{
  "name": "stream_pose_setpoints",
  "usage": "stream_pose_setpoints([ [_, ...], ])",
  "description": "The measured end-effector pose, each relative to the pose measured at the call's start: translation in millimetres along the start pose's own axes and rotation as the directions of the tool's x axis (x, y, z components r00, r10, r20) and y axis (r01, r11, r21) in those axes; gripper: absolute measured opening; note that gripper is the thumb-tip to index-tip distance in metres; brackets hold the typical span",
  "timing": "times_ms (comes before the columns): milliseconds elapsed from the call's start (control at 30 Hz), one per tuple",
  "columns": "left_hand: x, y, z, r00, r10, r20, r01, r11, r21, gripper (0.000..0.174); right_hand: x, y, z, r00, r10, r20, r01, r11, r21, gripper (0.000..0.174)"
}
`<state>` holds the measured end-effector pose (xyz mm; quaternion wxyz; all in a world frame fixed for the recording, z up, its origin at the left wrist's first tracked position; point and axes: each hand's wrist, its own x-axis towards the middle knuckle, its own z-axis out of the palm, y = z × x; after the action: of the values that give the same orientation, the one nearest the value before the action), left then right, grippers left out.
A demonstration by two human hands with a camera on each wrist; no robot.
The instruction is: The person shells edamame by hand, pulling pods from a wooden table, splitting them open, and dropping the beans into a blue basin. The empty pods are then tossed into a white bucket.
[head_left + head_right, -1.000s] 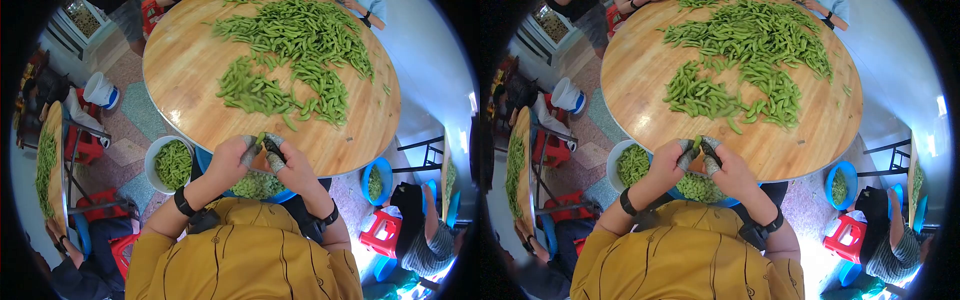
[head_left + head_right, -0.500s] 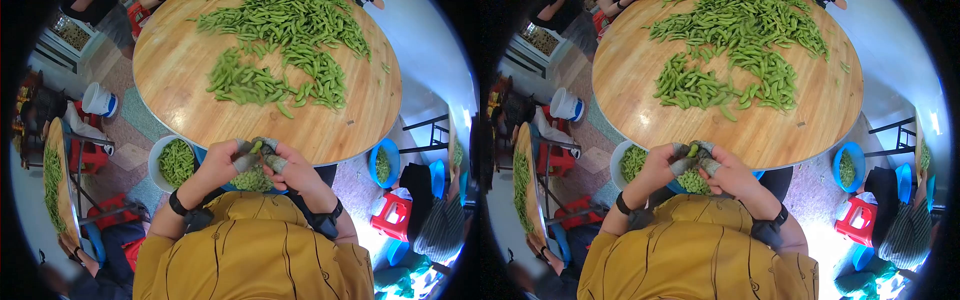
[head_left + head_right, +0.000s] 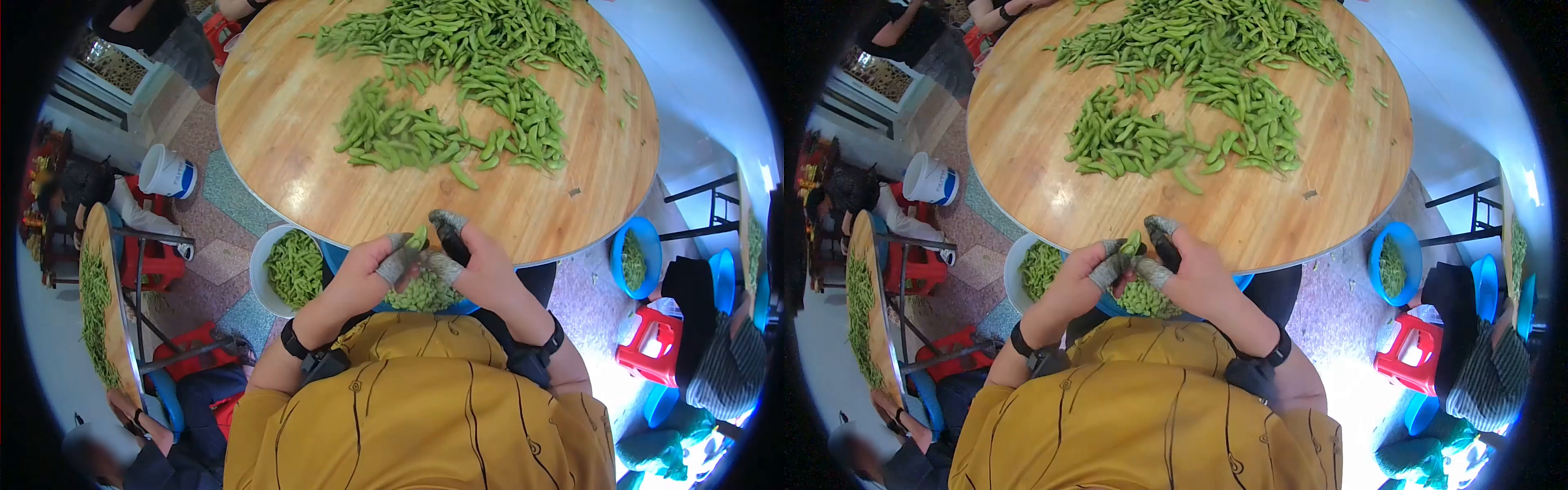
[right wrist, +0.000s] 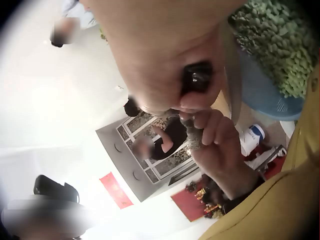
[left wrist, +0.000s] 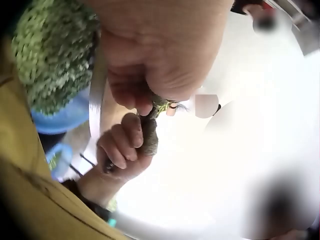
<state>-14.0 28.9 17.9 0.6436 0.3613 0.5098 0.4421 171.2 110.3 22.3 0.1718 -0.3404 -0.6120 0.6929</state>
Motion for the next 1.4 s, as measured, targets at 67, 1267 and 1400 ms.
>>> stream_pose_setpoints([
  [67,-1,-1,2,0.993,0.111,0.046,-0.120,0.948,0.294,0.019,4,8,2,0.953,-0.249,-0.173,0.159,0.897,-0.412,0.037],
  [1267,22,-3,9,0.992,0.105,-0.077,-0.093,0.985,0.145,0.018,10,10,3,0.859,-0.451,-0.244,0.198,0.731,-0.653,0.025],
  [1400,21,-4,13,0.982,0.136,-0.132,-0.136,0.991,0.012,0.017,1,5,-1,0.862,-0.474,-0.178,0.324,0.786,-0.526,0.026],
])
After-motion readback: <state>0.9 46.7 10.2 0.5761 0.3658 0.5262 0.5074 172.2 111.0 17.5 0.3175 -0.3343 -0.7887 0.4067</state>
